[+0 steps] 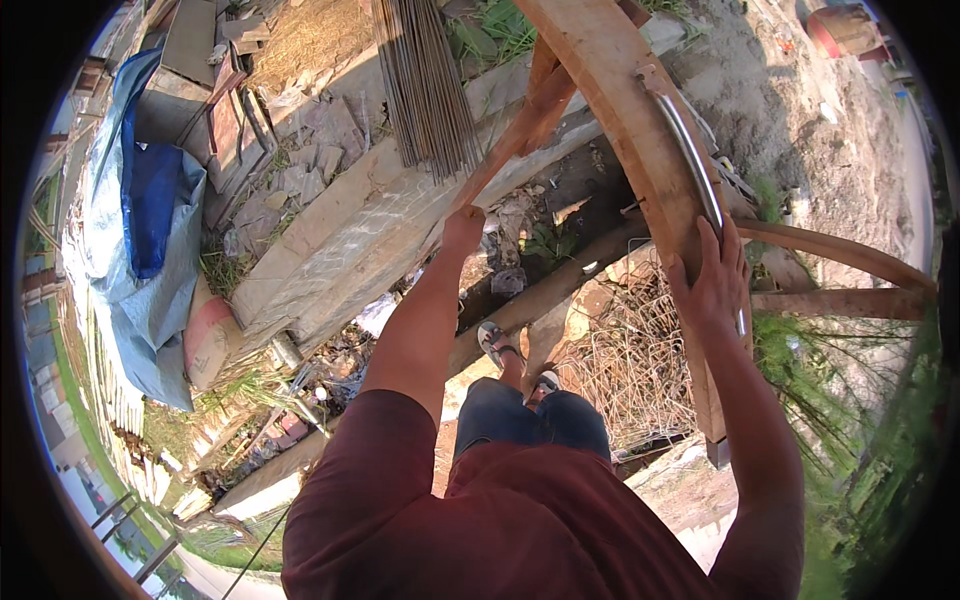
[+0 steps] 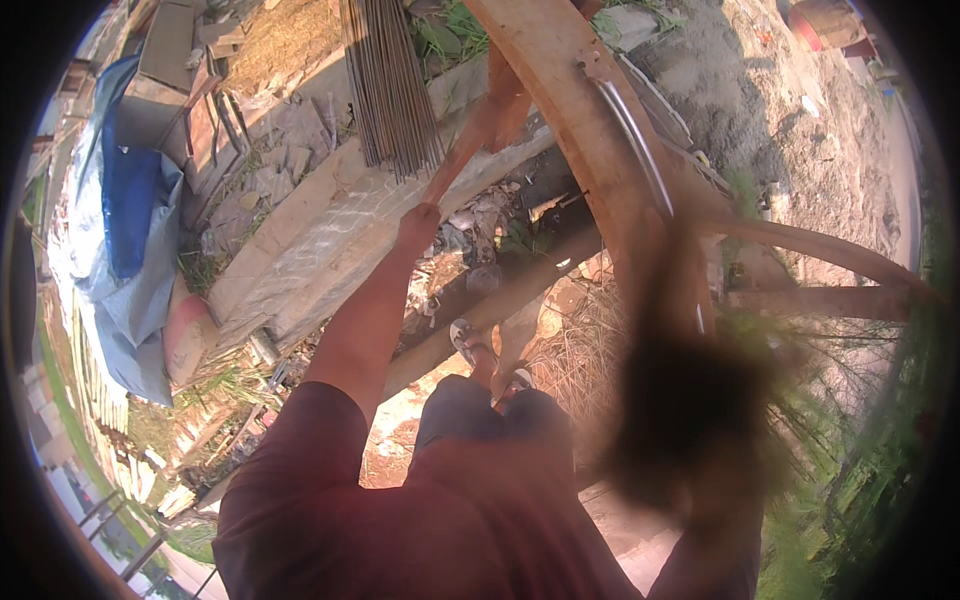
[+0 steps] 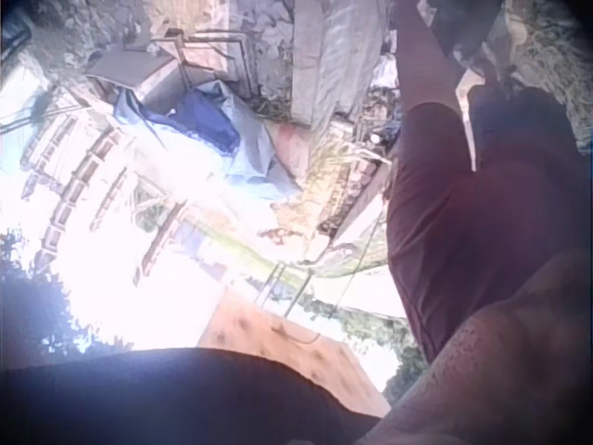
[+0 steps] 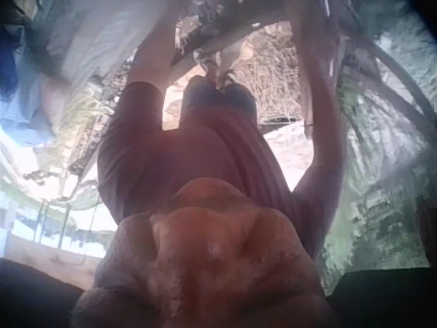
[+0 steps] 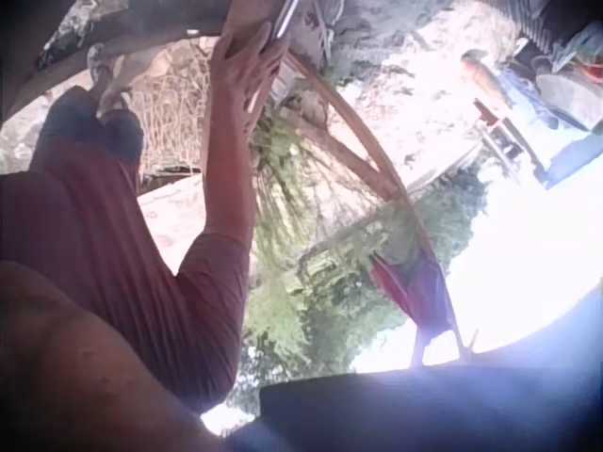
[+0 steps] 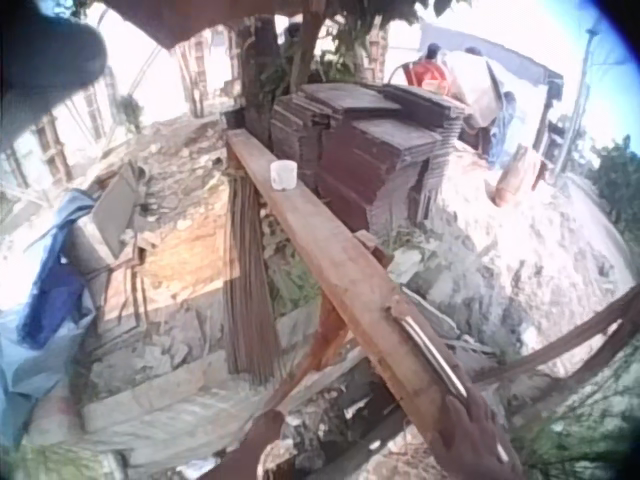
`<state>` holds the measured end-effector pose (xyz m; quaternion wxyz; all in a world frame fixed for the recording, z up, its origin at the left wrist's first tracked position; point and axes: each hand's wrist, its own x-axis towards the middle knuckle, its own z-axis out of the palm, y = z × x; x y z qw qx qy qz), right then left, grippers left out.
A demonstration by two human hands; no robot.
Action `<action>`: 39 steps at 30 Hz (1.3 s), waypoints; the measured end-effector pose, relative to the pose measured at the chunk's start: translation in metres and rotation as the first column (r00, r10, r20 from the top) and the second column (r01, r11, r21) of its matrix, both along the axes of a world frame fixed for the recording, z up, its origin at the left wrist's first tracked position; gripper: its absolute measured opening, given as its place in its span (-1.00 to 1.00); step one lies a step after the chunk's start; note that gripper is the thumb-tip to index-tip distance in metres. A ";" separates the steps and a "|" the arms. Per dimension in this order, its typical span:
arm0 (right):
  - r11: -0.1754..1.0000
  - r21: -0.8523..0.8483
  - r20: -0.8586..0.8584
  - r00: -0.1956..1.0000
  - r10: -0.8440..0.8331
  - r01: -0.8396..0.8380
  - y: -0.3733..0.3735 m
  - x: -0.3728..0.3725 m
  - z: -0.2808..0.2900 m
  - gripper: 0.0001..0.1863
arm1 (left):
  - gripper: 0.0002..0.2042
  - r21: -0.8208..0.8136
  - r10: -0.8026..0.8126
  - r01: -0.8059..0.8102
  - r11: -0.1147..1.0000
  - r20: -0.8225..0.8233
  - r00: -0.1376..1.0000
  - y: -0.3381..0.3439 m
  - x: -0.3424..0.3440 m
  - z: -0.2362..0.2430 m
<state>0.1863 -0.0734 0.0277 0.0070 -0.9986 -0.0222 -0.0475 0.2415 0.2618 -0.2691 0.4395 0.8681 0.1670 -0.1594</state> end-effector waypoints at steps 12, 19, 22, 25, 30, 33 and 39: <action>0.998 -0.022 -0.024 0.998 0.065 -0.065 -0.004 0.007 -0.005 -0.33 | -0.52 0.311 0.063 -0.018 0.950 -0.134 0.989 -0.043 0.165 -0.091; 0.996 0.000 -0.044 0.995 0.090 -0.090 -0.005 0.008 0.001 -0.31 | -0.62 0.300 0.264 -0.234 0.925 -0.061 0.963 -0.047 0.169 -0.089; 0.997 0.034 -0.053 0.997 0.064 -0.063 -0.003 0.008 0.000 -0.30 | -0.66 0.237 0.136 -0.121 0.964 -0.044 0.990 -0.041 0.169 -0.092; 0.997 0.047 -0.049 0.997 0.059 -0.057 -0.004 0.005 -0.001 -0.30 | -0.67 0.099 0.180 -0.178 0.979 -0.009 0.984 -0.041 0.160 -0.082; 0.999 0.024 -0.047 0.999 0.027 -0.025 -0.001 0.000 0.003 -0.32 | -0.73 -0.414 0.251 -0.273 0.868 -0.109 0.962 -0.017 0.118 -0.021; 1.000 0.021 -0.062 0.998 0.003 -0.002 0.001 0.000 0.007 -0.32 | -0.78 -0.672 0.254 -0.306 0.674 -0.178 0.951 -0.001 0.063 0.018; 0.996 0.092 -0.025 1.000 -0.019 0.021 0.009 -0.004 0.017 -0.33 | -0.83 -0.937 0.137 -0.286 0.200 -0.263 0.955 0.010 -0.059 0.148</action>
